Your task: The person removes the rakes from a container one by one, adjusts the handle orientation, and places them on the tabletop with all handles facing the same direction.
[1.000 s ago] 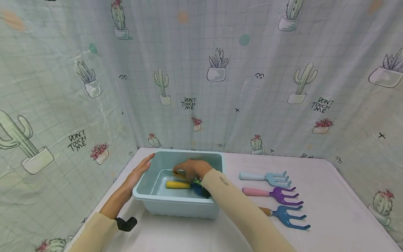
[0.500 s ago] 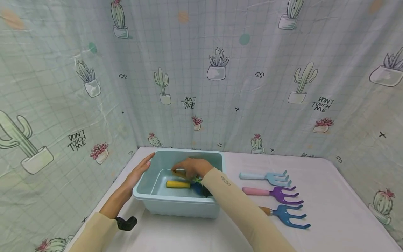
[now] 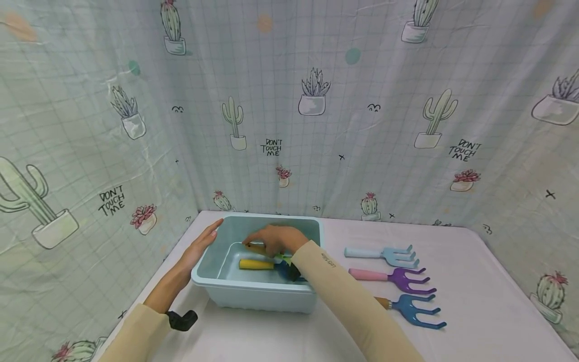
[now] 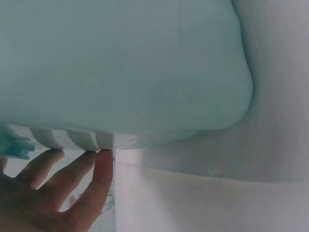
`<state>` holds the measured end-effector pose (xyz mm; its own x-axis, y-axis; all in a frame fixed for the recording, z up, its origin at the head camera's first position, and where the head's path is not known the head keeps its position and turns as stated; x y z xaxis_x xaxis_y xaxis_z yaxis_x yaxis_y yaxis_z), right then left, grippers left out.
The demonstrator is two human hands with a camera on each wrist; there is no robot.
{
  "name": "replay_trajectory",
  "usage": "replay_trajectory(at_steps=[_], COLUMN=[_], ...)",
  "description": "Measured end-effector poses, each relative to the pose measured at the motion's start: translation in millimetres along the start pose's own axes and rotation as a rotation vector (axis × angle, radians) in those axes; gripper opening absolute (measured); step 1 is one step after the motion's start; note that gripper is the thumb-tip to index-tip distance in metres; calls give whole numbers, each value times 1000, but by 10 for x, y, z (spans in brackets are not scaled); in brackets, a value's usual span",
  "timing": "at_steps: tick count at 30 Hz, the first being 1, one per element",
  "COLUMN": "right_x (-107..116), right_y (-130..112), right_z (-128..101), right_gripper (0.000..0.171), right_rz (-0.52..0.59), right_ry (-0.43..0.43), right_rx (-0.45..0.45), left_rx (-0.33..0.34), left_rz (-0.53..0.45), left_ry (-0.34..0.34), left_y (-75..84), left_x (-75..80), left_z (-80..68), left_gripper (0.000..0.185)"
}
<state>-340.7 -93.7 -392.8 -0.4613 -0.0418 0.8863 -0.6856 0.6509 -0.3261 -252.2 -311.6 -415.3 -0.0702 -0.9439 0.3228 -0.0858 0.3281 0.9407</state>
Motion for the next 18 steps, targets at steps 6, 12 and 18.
replay_trajectory(at_steps=[6,12,18], right_x=[15,56,83], right_y=[-2,-3,-47], right_z=[6,4,-13], right_gripper=[78,79,78], right_rz=[14,-6,-23], right_ry=[-18,-8,20], right_rx=[16,35,68], left_rx=[-5,-9,-9], left_rz=[0,-11,-12], left_ry=[-6,-7,-7], left_y=[-11,16,20], left_x=[-4,7,7], left_z=[3,11,-9], left_gripper=[61,61,61])
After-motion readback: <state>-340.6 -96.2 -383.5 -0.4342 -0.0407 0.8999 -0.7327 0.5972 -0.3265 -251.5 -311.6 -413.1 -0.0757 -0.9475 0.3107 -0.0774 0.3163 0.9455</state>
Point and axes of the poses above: each hand's wrist, its own z-axis towards the middle knuckle, its own x-axis out of the back of the hand, y = z × x, the point moved 3 cm from there along z, towards the middle knuckle, and after that the axes turned 3 degrees about -z, right-handed, at the moved point
